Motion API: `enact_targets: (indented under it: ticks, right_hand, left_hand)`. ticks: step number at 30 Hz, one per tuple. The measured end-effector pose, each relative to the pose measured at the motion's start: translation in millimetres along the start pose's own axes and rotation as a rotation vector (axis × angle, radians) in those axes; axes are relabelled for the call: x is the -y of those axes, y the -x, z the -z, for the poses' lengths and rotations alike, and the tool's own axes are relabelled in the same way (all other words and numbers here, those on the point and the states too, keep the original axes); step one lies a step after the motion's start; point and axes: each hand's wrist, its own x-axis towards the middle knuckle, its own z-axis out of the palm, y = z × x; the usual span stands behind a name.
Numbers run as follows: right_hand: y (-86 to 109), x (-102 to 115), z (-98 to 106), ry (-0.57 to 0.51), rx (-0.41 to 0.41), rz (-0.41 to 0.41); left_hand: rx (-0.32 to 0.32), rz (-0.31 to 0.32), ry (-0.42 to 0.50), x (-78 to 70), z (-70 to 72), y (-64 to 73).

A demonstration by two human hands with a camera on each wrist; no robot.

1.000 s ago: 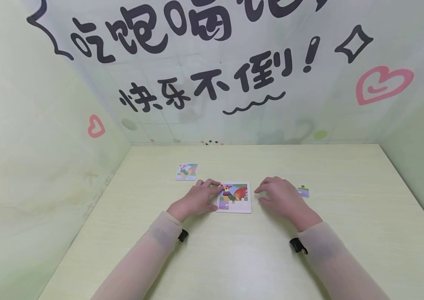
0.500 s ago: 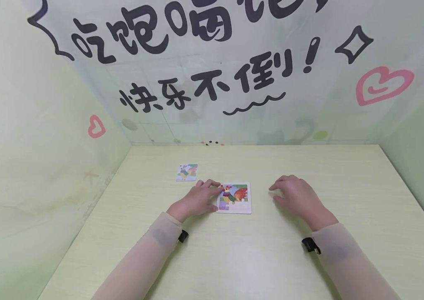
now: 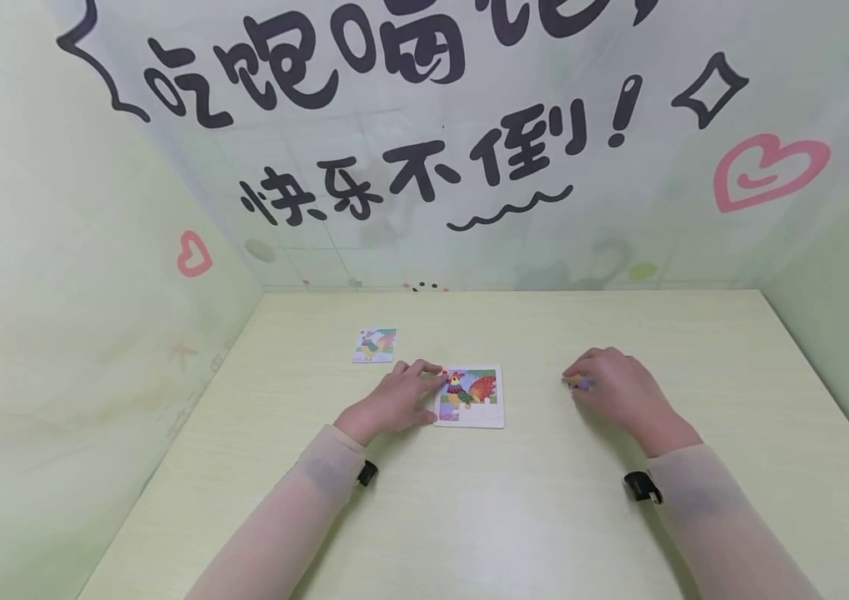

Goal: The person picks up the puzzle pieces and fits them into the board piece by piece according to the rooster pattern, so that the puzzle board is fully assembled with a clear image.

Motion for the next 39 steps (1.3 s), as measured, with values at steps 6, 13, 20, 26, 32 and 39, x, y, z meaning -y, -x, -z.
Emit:
enact_targets:
  ticks: [6, 13, 20, 26, 32, 39]
  right_hand:
    - [1.8, -7.7, 1.7, -0.001, -0.003, 0.0]
    - [-0.5, -13.2, 2.9, 0.007, -0.002, 0.003]
    - [-2.7, -15.6, 1.6, 0.001, 0.001, 0.046]
    - [-3.8, -14.9, 1.3, -0.016, 0.014, 0.048]
    - [-4.3, -14.8, 2.9, -0.048, 0.041, 0.025]
    - [-4.1, -14.4, 3.2, -0.023, 0.026, 0.041]
  left_hand:
    - [0.002, 0.0, -0.002, 0.1, -0.7, -0.5]
    - [-0.006, -0.007, 0.004, -0.3, -1.5, -2.2]
    - [-0.004, 0.003, 0.001, -1.1, -0.1, -1.2]
    - [-0.004, -0.003, 0.006, 0.0, -1.5, -0.9]
    - [-0.004, -0.002, 0.01, 0.8, -2.7, -0.6]
    - [0.0, 0.001, 0.006, 0.5, -3.2, -1.4]
